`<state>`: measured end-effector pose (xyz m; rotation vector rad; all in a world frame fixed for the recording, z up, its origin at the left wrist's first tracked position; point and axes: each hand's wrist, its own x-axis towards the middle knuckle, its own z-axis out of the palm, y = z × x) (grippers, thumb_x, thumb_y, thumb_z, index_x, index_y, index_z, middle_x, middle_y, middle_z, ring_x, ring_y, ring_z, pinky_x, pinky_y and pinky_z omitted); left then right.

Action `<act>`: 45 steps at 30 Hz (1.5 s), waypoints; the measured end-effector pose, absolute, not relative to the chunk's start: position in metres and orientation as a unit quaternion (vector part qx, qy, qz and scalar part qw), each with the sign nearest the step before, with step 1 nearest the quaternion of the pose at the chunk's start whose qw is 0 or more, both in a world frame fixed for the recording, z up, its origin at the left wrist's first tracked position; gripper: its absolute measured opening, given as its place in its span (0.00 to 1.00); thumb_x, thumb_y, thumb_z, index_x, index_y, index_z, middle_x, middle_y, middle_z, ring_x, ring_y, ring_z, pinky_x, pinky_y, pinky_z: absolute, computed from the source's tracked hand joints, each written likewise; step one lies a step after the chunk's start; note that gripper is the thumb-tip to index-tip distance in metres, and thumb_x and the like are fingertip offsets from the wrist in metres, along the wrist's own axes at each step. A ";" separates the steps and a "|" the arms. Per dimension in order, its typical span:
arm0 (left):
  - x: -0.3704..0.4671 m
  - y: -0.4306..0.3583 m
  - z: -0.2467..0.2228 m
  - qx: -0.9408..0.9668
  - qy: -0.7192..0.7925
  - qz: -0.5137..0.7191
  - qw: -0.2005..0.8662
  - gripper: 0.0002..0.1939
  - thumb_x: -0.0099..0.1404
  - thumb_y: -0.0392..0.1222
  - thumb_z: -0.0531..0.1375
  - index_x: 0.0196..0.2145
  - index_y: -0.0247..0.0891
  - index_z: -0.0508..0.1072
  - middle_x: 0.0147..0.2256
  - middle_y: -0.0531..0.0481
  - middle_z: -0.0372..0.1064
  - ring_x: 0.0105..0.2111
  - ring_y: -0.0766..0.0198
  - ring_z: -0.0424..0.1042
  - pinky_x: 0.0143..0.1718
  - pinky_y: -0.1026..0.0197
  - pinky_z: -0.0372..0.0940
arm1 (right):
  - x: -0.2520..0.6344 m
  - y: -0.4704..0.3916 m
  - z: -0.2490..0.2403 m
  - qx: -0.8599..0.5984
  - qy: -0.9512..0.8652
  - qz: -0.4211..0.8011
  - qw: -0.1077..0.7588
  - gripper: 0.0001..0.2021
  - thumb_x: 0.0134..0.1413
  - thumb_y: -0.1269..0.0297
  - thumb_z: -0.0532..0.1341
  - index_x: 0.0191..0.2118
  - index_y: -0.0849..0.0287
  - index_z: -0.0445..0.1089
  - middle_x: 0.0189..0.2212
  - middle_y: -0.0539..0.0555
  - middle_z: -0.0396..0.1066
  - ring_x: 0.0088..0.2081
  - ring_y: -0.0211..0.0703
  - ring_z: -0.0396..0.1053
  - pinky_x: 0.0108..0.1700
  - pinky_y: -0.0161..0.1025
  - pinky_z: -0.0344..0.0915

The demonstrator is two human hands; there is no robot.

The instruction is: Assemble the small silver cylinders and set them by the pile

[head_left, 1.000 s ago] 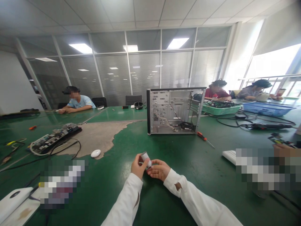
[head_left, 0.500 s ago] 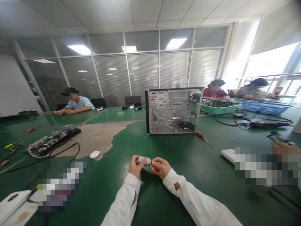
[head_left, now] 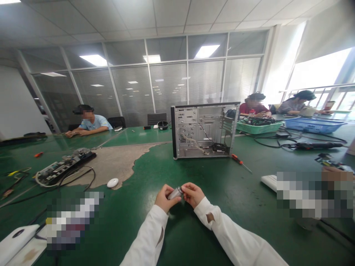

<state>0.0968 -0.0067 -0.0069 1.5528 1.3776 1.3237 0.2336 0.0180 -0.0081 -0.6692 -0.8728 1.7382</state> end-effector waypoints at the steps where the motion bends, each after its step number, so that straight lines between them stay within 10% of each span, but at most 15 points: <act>1: 0.097 -0.007 -0.007 0.602 0.529 0.499 0.328 0.19 0.35 0.41 0.64 0.24 0.37 0.58 0.20 0.56 0.65 0.22 0.67 0.65 0.23 0.67 0.56 | 0.233 0.018 -0.008 -0.280 -0.384 0.712 0.517 0.11 0.28 0.64 0.65 0.20 0.62 0.63 0.12 0.44 0.60 0.14 0.26 0.56 0.18 0.27 0.52; 12: 0.099 -0.012 0.001 0.651 0.513 0.464 0.312 0.17 0.38 0.38 0.63 0.24 0.37 0.58 0.23 0.54 0.68 0.24 0.66 0.66 0.27 0.65 0.57 | 0.229 0.014 -0.007 -0.316 -0.555 0.540 0.548 0.10 0.33 0.60 0.62 0.21 0.63 0.64 0.15 0.45 0.59 0.17 0.27 0.54 0.19 0.29 0.51; 21: 0.099 -0.018 0.016 0.663 0.520 0.449 0.298 0.13 0.41 0.35 0.61 0.28 0.38 0.65 0.34 0.49 0.66 0.37 0.60 0.64 0.34 0.62 0.57 | 0.234 0.015 -0.008 -0.299 -0.541 0.582 0.529 0.10 0.35 0.62 0.60 0.28 0.61 0.65 0.19 0.45 0.60 0.17 0.27 0.57 0.20 0.30 0.54; 45: 0.096 -0.011 0.002 0.652 0.531 0.453 0.296 0.13 0.40 0.37 0.62 0.28 0.36 0.67 0.29 0.49 0.68 0.33 0.60 0.65 0.32 0.62 0.57 | 0.230 0.019 -0.012 -0.258 -0.444 0.690 0.511 0.10 0.27 0.73 0.58 0.25 0.61 0.67 0.15 0.44 0.61 0.14 0.27 0.55 0.17 0.29 0.51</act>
